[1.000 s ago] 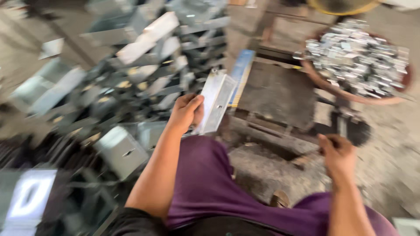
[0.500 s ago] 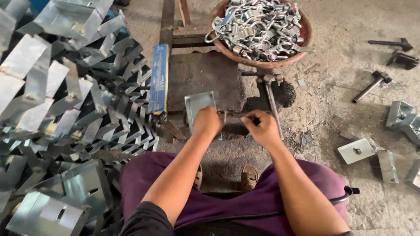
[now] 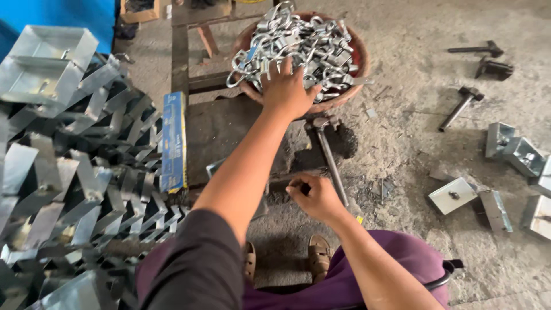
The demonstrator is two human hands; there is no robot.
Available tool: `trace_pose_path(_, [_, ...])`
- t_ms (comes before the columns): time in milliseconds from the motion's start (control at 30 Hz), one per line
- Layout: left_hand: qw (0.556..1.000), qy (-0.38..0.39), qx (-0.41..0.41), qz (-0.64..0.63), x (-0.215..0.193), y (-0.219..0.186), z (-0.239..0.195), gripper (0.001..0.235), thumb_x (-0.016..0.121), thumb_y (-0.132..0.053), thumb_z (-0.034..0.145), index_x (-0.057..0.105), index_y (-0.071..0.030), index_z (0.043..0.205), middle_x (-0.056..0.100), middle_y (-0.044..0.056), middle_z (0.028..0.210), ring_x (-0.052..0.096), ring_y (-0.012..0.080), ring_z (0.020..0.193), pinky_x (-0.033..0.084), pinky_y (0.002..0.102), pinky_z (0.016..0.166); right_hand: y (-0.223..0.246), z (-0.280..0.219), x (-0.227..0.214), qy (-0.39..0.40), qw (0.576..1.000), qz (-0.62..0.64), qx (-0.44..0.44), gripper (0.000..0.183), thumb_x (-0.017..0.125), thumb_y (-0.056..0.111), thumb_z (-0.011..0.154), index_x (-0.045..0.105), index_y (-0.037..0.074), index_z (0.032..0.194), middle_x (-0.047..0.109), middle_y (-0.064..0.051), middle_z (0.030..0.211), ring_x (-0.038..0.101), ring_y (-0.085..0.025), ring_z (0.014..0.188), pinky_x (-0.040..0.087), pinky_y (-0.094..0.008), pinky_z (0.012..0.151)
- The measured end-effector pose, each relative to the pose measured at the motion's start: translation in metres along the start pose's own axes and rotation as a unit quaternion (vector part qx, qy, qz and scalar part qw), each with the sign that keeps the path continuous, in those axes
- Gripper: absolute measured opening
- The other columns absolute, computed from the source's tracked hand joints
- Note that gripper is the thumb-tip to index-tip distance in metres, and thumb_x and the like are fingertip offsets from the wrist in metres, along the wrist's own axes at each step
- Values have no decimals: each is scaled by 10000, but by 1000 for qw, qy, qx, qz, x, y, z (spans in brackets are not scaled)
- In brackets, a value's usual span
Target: The person welds metal components together, attaching a small metal hinge to a rectangular metal box using a welding tool and later tapping it with a hammer.
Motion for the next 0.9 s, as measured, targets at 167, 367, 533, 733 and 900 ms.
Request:
trace_pose_path(167, [992,50,-112,40,43,6,47,822,748,-580,717,613,-47,1328,329,181,1619,201,522,1469,138,791,1099,7,6,-9,-20,999,0,-35,190,739,194,893,736,38,1002,710,-67,718,588,-126,565,477,-316,540])
trace_pose_path(367, [986,-30,-23,-160,17,-16,23,594,776,-548,840,721,14,1023,644,176,1262,673,326,1085,563,427,932,-11,7,-39,-110,993,48,12,323,718,257,932,685,44,1173,710,-73,855,604,-166,649,506,-351,577])
trace_pose_path(533, [881,-41,-14,-470,-14,1,-68,471,675,-503,982,756,-43,926,756,35,762,726,138,693,561,323,640,75,-48,-95,-462,801,-266,-272,791,796,259,838,374,-70,1421,603,-234,1147,620,-336,900,511,-418,790])
trace_pose_path(733, [817,-31,-32,-576,-23,17,-179,402,608,-424,1046,658,-26,1020,707,11,804,675,60,733,575,256,645,21,-13,-28,-5,993,-22,-118,180,759,84,890,721,9,1049,714,-123,870,698,-241,754,549,-365,688])
trace_pose_path(900, [708,58,-189,-678,7,56,-228,344,604,-332,1083,649,-19,948,664,36,713,606,87,612,478,266,558,26,-31,12,-28,966,-114,-230,105,755,113,873,728,15,902,683,-133,831,661,-269,764,534,-402,686])
Point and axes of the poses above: each hand's wrist, its own z-axis towards the middle knuckle, its own x-axis out of the palm, y = z × x, the point moved 9 cm from there along z, towards the middle knuckle
